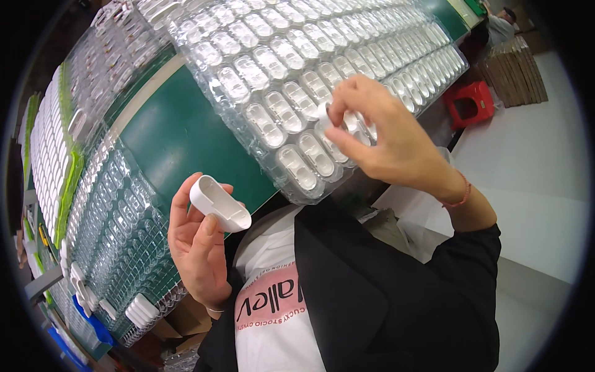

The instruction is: The person repeatedly picks up small white electronic components from a tray and places them into white charging cases. They then close the cases and place them into a green plastic tray on the table. The process is repeated continuously throughout the video.

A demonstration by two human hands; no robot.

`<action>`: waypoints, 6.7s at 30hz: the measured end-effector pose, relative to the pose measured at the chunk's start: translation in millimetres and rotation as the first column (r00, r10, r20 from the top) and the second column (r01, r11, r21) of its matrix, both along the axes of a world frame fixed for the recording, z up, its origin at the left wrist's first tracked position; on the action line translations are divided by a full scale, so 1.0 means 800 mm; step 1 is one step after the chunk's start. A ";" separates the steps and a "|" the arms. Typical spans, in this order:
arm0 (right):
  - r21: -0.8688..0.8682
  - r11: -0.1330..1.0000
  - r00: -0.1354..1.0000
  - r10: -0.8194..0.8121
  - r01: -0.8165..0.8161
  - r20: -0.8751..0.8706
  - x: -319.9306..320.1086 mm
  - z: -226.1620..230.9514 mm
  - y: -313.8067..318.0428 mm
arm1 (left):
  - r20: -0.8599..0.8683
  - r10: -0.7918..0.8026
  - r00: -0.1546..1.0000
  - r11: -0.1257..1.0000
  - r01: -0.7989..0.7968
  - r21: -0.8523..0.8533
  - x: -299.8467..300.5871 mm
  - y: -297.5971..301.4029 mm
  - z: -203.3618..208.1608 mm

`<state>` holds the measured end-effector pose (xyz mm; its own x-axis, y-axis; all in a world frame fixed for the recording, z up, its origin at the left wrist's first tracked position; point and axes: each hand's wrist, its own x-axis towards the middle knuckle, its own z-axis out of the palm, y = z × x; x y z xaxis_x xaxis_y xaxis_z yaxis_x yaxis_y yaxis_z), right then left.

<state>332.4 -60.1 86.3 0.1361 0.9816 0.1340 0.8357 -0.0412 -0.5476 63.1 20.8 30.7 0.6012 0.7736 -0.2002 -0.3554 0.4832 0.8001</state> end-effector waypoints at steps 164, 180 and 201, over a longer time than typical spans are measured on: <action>-0.254 0.663 0.442 0.129 -0.704 -0.888 -0.114 -0.058 0.180 | 0.025 0.344 0.939 0.929 -0.336 -0.158 -0.034 0.020 -0.051; -0.009 0.792 0.539 0.406 -0.610 -0.739 -0.118 -0.066 0.190 | 0.032 0.442 0.896 0.892 -0.436 -0.123 -0.031 0.013 -0.042; -0.140 0.722 0.717 0.605 -0.677 -0.345 -0.145 -0.025 0.174 | 0.027 0.546 0.837 0.832 -0.546 0.101 -0.029 0.012 -0.050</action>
